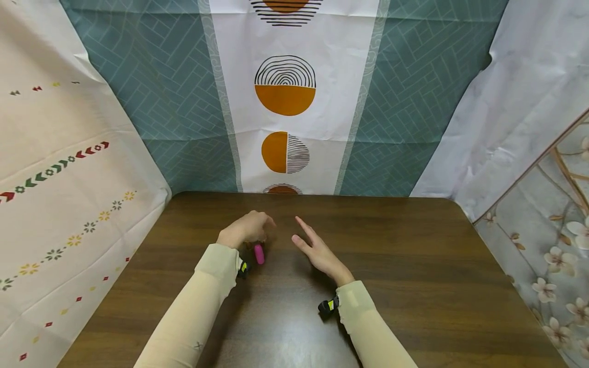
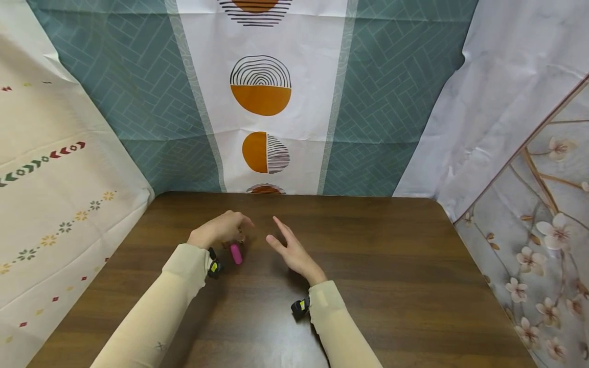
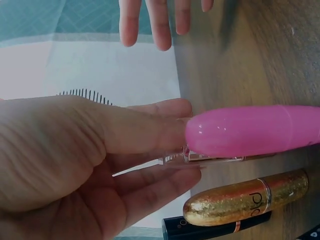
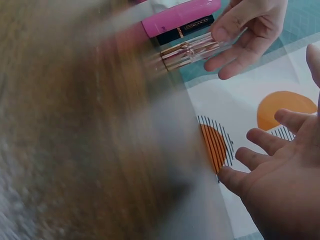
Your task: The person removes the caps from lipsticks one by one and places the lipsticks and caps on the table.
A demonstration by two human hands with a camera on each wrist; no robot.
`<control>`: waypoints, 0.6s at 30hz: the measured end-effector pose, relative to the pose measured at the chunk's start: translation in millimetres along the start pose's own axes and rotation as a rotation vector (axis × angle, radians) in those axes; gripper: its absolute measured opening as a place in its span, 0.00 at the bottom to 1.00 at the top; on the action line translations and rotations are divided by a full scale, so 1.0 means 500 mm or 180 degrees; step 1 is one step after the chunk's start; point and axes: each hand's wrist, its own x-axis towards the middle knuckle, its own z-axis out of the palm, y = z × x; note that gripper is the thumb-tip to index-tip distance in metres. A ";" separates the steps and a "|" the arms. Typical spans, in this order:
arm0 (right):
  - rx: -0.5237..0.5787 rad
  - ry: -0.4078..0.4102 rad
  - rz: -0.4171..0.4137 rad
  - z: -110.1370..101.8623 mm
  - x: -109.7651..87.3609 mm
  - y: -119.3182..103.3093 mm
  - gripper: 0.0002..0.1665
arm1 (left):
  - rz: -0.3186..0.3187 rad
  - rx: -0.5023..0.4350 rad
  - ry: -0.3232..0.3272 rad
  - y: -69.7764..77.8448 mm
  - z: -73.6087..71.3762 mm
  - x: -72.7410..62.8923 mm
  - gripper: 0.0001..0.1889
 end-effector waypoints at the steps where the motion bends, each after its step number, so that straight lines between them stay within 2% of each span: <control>1: 0.0016 0.0000 -0.0004 0.002 0.000 0.000 0.39 | -0.0008 -0.0010 0.0017 -0.002 0.000 0.001 0.21; 6: 0.0162 -0.0028 -0.0035 0.011 0.003 0.000 0.40 | 0.0024 -0.0019 0.0143 -0.005 0.000 0.004 0.18; 14: 0.0297 -0.0132 -0.0014 0.022 0.003 0.004 0.40 | 0.0307 -0.0007 0.0369 0.014 -0.013 0.004 0.16; 18: 0.0372 -0.0149 0.0050 0.026 0.004 0.008 0.42 | 0.0370 -0.0006 0.0416 0.020 -0.016 0.001 0.14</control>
